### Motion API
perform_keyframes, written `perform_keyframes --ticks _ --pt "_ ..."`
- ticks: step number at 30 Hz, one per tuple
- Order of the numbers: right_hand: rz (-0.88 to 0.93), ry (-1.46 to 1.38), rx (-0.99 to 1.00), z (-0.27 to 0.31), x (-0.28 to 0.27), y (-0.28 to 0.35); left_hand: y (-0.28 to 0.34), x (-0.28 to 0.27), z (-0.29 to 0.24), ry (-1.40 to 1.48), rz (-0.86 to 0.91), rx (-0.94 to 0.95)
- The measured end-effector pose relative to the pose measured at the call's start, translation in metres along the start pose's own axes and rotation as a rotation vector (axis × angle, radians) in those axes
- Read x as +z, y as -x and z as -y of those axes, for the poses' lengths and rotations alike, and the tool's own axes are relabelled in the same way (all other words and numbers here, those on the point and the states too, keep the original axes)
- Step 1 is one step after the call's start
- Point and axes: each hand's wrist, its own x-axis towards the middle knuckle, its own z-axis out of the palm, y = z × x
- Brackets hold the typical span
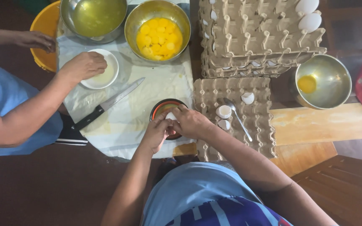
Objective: Multiple people cracking a large quantity of eggs from cartons into bowls for food preparation.
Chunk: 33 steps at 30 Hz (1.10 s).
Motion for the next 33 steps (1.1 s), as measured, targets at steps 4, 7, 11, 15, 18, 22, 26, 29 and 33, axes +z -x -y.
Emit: perform_keyframes --ticks 4,7,11,15,18,22,26,29,33 --pt "0.064 0.000 0.023 0.006 -0.015 0.002 -0.001 0.009 -0.003 -0.045 0.000 0.031" --pt "0.072 0.008 0.027 0.003 -0.010 0.001 0.000 0.012 -0.002 -0.086 0.009 0.026" --pt "0.108 0.072 0.037 0.010 -0.017 0.002 0.001 0.017 0.001 -0.137 0.019 0.015" --pt "0.192 0.077 0.048 0.027 -0.046 0.011 0.016 0.026 -0.012 -0.146 0.042 -0.009" --pt "0.197 0.108 0.026 0.027 -0.044 0.008 0.014 0.022 -0.009 -0.136 0.046 -0.013" --pt "0.211 0.071 0.038 0.027 -0.045 0.007 0.011 0.020 -0.007 -0.112 0.060 -0.026" --pt "0.197 0.061 0.030 0.027 -0.044 0.005 0.007 0.017 -0.005 -0.174 0.059 -0.023" --pt "0.193 0.030 0.027 0.022 -0.039 0.004 0.005 0.017 -0.002 -0.191 0.046 -0.016" --pt "0.205 -0.005 0.026 0.020 -0.039 0.003 0.002 0.015 0.002 -0.198 0.033 -0.005"
